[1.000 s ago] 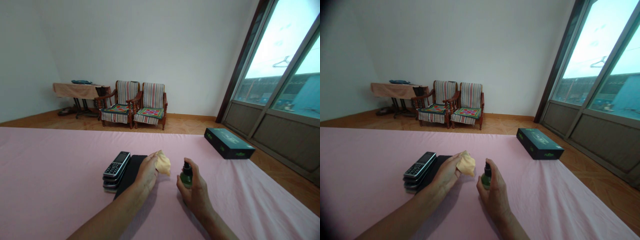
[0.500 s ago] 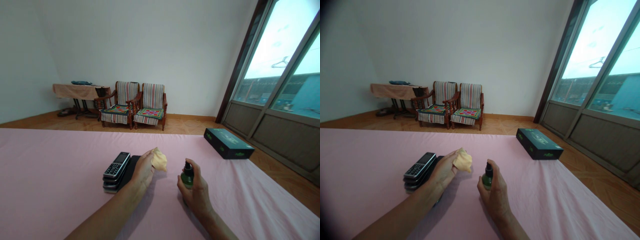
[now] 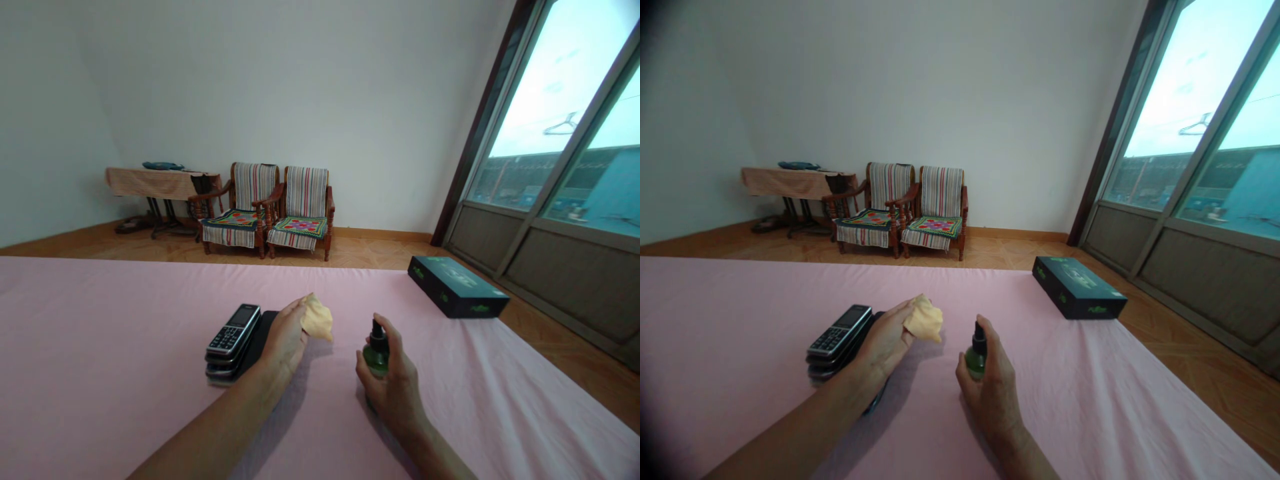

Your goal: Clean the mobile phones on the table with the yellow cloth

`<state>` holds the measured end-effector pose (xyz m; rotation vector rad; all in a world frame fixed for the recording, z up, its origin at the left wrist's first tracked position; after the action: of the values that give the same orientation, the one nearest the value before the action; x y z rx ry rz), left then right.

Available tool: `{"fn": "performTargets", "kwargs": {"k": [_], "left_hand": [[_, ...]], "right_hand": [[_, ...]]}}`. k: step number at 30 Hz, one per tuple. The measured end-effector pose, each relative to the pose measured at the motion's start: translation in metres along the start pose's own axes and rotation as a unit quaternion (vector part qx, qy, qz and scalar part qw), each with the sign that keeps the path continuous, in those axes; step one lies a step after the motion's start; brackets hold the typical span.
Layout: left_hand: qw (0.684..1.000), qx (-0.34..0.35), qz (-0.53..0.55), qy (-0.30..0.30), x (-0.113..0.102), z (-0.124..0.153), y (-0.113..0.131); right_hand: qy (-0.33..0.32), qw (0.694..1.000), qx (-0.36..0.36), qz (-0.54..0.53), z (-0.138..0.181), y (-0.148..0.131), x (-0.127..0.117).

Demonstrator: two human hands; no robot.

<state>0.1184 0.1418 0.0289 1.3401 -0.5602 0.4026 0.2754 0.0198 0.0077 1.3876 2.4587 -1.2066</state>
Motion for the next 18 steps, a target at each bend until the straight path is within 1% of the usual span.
{"fn": "performTargets", "kwargs": {"k": [5,9,14,18], "left_hand": [[1.0,-0.012,-0.002,-0.01,0.0,0.001,-0.005],[0.998,-0.049,-0.019,-0.035,0.002,0.003,-0.016],[0.996,-0.071,-0.031,-0.044,0.004,0.002,-0.02],[0.996,-0.071,-0.033,-0.039,0.004,0.002,-0.019]], "right_hand": [[-0.015,0.997,-0.078,0.007,0.002,-0.012,0.0],[-0.038,0.991,-0.128,0.021,0.002,-0.02,-0.001],[-0.041,0.989,-0.137,0.021,0.0,-0.023,-0.002],[-0.039,0.993,-0.114,0.021,0.0,-0.02,-0.002]]}}
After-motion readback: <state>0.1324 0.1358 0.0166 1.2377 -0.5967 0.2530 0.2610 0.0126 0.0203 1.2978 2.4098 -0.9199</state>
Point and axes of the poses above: each hand's wrist, its own z-axis away from the middle knuckle, its own x-axis out of the palm, y = z × x, the point moved 4 cm from there along -z, towards the middle knuckle, and after that the axes turned 1 degree about y, right-handed, at the moved point
